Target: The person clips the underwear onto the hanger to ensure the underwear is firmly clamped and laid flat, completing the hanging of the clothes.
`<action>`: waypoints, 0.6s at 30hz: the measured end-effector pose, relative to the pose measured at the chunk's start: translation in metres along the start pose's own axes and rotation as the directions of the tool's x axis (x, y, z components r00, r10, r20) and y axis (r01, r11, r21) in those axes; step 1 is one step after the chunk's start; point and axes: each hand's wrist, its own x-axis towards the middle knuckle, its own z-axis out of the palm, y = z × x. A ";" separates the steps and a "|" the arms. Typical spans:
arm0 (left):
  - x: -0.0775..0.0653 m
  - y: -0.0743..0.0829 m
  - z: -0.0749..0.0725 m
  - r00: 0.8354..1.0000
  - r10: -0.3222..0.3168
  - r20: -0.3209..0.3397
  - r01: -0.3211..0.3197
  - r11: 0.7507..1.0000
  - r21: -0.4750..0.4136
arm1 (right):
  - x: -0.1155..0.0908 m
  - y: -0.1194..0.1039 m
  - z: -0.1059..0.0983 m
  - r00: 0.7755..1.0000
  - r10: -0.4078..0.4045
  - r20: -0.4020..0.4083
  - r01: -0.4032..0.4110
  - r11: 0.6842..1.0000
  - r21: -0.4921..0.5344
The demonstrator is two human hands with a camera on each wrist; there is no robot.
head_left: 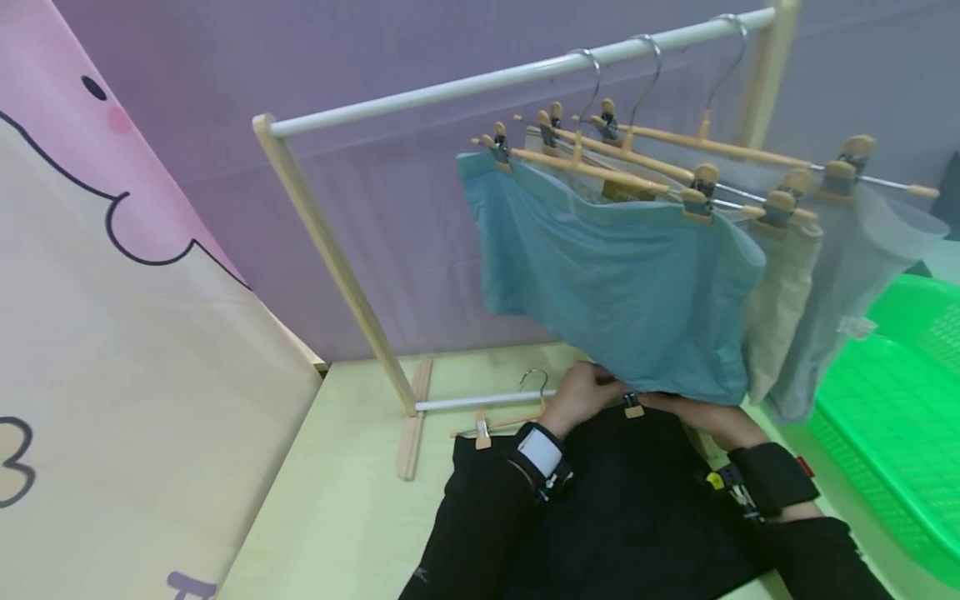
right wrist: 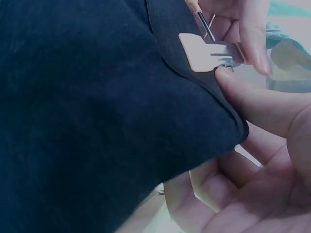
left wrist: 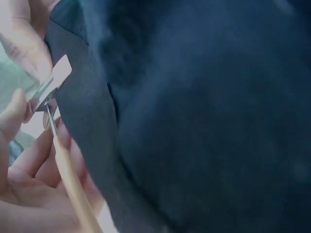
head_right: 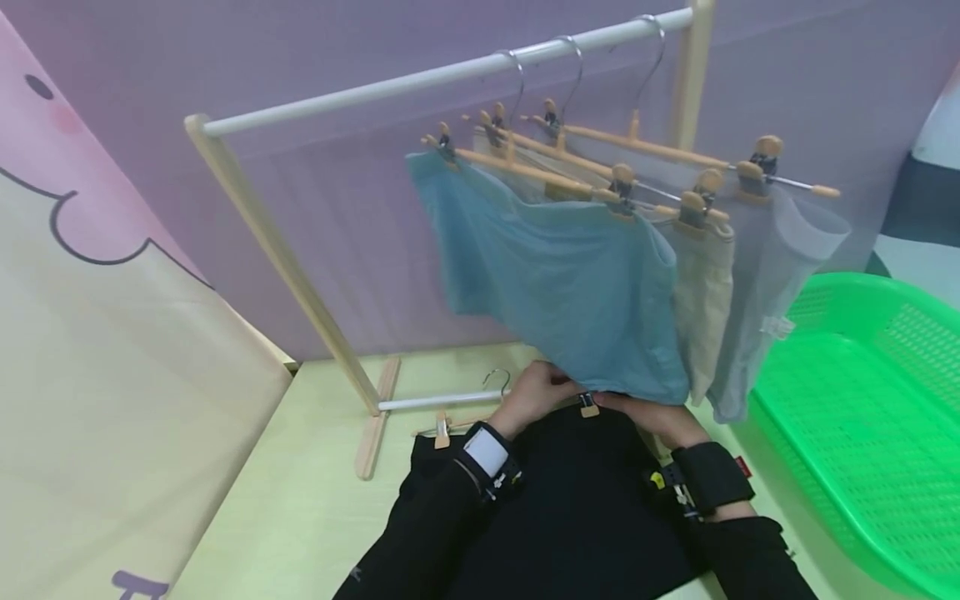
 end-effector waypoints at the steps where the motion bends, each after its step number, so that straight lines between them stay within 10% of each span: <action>1: -0.002 -0.001 -0.002 1.000 0.006 0.008 -0.006 1.000 -0.005 | 0.001 0.000 0.001 1.000 -0.001 0.004 0.001 1.000 -0.001; 18: -0.064 -0.042 -0.074 0.995 -0.093 -0.047 0.098 0.988 0.116 | 0.005 -0.001 0.002 0.999 0.054 0.005 -0.053 0.992 -0.111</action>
